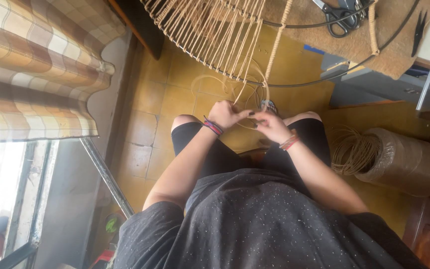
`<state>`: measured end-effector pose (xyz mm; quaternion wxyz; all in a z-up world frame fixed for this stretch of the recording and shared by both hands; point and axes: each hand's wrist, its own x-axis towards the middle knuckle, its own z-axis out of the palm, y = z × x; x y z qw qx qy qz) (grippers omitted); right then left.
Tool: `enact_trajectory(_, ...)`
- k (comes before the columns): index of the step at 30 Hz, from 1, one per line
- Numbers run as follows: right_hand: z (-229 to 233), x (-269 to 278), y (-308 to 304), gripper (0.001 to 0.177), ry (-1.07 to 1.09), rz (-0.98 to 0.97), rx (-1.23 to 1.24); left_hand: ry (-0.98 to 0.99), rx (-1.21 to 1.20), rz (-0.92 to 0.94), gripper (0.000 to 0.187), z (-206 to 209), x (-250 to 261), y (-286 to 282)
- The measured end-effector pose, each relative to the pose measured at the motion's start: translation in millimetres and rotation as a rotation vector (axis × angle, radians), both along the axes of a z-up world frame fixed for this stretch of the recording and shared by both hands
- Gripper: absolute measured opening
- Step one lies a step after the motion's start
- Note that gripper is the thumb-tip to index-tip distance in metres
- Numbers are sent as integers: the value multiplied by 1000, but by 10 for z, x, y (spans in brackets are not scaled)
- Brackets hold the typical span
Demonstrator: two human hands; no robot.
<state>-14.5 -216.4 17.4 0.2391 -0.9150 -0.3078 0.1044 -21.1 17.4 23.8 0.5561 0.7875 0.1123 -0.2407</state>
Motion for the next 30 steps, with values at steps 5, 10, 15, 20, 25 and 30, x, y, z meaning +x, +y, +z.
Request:
enact_trajectory(5,652,-126,58,27,467,-290,846,-181,657,-172,41,99,81,48)
enact_trajectory(10,199,-330,-44,28,325,-57,-149,-35,-280,124,46,-266,-171,-222)
enact_trajectory(15,448,-126,133,64,608,-160,575,-147,366,-111,56,277,-34,45)
enact_trajectory(20,414,-29,74,7,79,-44,12,-232,342,77,40,-508,-15,-128)
enact_trajectory(25,505,-32,67,22,345,-108,128,19,-80,54,46,315,-113,-30)
enact_trajectory(30,1032,-62,239,30,511,-221,953,-86,559,-179,38,166,-59,-49)
